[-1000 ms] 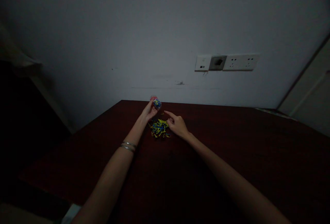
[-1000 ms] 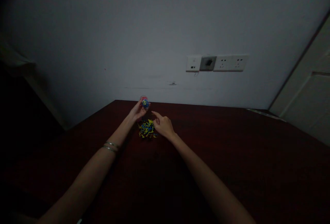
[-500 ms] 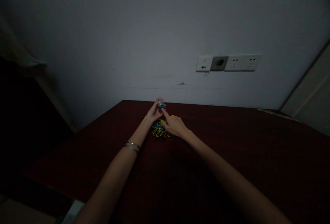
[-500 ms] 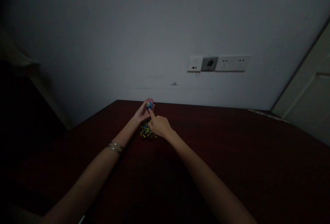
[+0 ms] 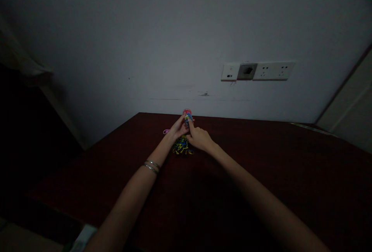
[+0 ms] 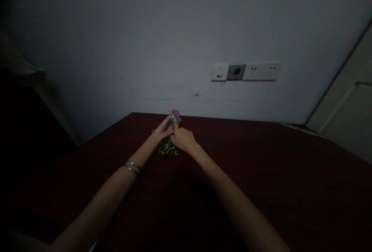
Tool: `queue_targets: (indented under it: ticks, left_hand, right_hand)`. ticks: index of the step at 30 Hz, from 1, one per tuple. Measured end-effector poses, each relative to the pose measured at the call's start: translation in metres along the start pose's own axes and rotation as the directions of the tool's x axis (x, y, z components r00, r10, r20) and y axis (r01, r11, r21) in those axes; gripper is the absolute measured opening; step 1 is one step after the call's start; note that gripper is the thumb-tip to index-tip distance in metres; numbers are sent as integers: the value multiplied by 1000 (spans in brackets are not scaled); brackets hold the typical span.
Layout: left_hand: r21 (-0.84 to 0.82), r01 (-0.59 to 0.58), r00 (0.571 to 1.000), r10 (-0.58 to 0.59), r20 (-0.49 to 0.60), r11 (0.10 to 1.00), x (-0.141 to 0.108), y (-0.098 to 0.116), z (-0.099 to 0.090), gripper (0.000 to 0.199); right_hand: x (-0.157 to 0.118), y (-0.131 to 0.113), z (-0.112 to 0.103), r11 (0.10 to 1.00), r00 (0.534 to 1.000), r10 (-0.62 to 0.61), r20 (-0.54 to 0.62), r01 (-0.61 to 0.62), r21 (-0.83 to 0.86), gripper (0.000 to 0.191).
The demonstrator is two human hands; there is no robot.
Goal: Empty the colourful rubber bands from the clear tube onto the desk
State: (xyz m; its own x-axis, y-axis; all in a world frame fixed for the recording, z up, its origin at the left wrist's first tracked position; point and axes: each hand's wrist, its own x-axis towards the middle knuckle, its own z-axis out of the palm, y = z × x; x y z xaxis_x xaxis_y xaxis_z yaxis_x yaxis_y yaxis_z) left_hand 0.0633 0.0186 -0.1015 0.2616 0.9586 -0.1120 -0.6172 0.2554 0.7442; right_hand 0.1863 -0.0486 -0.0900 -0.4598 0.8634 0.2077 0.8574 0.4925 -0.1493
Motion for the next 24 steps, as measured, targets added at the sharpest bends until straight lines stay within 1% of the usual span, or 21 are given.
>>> queue_targets:
  ticks: [4, 8, 10, 14, 17, 20, 22, 24]
  left_hand:
    - [34, -1, 1000, 1, 5, 999, 0, -1, 1, 34]
    - [27, -55, 998, 55, -14, 998, 2, -1, -3, 31]
    - [26, -82, 997, 83, -8, 996, 3, -1, -7, 29]
    - [18, -91, 996, 91, 13, 996, 9, -1, -13, 26]
    - [-10, -107, 994, 108, 7, 994, 12, -1, -14, 26]
    - [-19, -109, 993, 107, -58, 994, 12, 0, -12, 27]
    - [-36, -96, 991, 92, -97, 995, 10, 2, -11, 28]
    - [-64, -87, 991, 79, -112, 994, 8, 3, -11, 27]
  right_hand:
    - [2, 1, 4, 997, 1000, -4, 0, 4, 75, 65]
    - [3, -2, 7, 992, 999, -22, 26, 19, 129, 64]
    - [3, -4, 7, 988, 999, -40, 30, 35, 153, 62]
    - [1, -7, 1, 984, 999, -43, 19, 39, 175, 57]
    - [-1, -8, -8, 994, 1000, -25, -13, 26, 107, 49]
    - [-3, -7, -18, 1000, 998, -21, -67, 20, -8, 36]
    - [-5, -6, -23, 998, 995, -24, -100, 19, -55, 36]
    - [-5, -4, -25, 997, 993, -36, -110, 27, -78, 36]
